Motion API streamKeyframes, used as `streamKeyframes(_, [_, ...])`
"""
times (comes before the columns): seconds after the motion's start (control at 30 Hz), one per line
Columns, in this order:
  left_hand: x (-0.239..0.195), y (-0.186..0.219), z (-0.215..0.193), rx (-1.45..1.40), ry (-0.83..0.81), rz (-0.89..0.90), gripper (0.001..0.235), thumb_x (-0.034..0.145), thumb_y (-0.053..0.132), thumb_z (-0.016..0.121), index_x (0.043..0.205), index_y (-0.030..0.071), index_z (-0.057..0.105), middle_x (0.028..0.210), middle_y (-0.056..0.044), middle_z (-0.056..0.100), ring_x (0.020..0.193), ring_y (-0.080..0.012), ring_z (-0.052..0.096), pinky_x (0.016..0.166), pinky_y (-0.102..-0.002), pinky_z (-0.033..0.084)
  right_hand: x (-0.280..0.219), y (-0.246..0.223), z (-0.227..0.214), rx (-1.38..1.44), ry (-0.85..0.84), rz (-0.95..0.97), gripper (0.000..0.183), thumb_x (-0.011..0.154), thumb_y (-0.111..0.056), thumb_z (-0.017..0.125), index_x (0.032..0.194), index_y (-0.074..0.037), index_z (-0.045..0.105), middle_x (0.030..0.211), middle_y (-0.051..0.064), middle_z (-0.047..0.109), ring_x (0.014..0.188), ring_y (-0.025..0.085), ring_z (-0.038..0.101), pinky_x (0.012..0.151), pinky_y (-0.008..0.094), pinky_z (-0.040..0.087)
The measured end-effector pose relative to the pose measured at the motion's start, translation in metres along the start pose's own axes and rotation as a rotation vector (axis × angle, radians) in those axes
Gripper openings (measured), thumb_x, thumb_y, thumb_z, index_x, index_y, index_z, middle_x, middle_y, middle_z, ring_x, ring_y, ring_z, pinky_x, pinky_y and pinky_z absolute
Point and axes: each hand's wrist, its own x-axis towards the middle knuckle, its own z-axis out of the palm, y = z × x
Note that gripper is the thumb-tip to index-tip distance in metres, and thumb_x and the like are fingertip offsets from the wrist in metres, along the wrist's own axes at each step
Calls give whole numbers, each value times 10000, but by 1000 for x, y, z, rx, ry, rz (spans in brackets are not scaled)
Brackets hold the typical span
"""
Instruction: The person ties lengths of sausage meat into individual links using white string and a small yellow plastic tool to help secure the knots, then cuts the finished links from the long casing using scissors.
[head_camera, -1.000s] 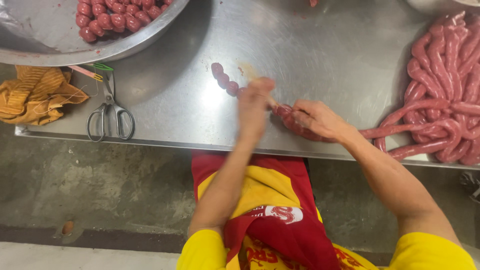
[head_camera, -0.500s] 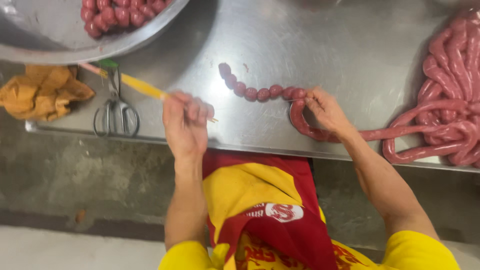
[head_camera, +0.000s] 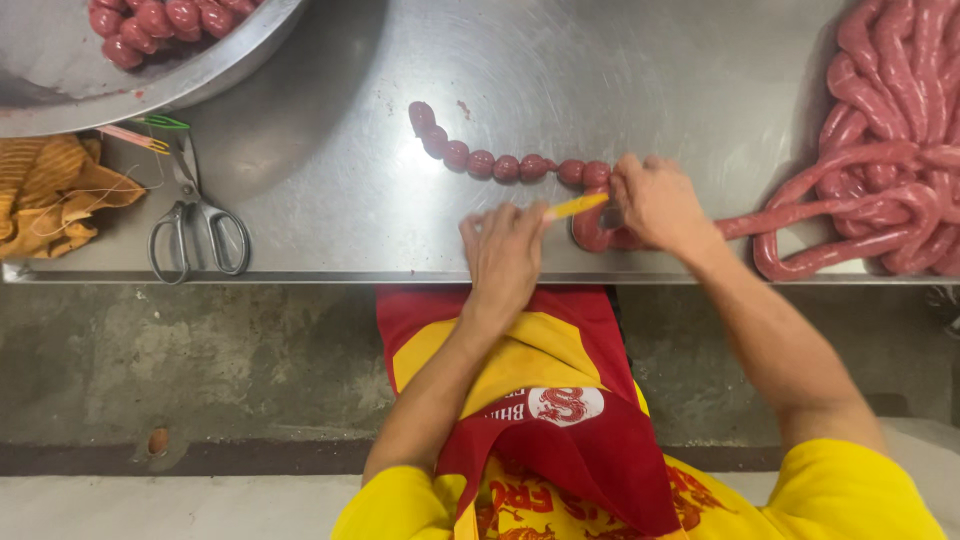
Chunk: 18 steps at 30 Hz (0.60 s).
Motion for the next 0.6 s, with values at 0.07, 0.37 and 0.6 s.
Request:
streamKeyframes(0.07, [17, 5, 5, 62, -40, 25, 265, 912, 161, 670, 1173, 125, 697, 947, -110, 638, 926, -296, 619, 852, -498, 411, 3, -9, -28, 40, -61, -25, 175, 1040, -209, 573, 1096, -44, 595, 952, 260, 687, 865, 502, 627, 727, 565, 477])
streamKeyframes(0.37, [-5, 15, 40, -339, -83, 275, 189, 925, 146, 679, 1099, 76, 658, 966, -97, 645, 931, -279, 632, 830, -413, 491, 30, -54, -45, 365, -439, 74, 238, 1008, -264, 565, 1003, -44, 659, 813, 153, 684, 726, 286, 629, 690, 416, 498])
streamKeyframes(0.6, [-1, -65, 12, -1086, 238, -912, 232, 1065, 264, 641, 945, 66, 625, 715, -5, 487, 619, -137, 446, 535, -295, 351, 31, -59, 43, 821, -633, -36, 300, 1064, -284, 560, 861, -64, 571, 866, 15, 616, 803, 145, 552, 738, 317, 472])
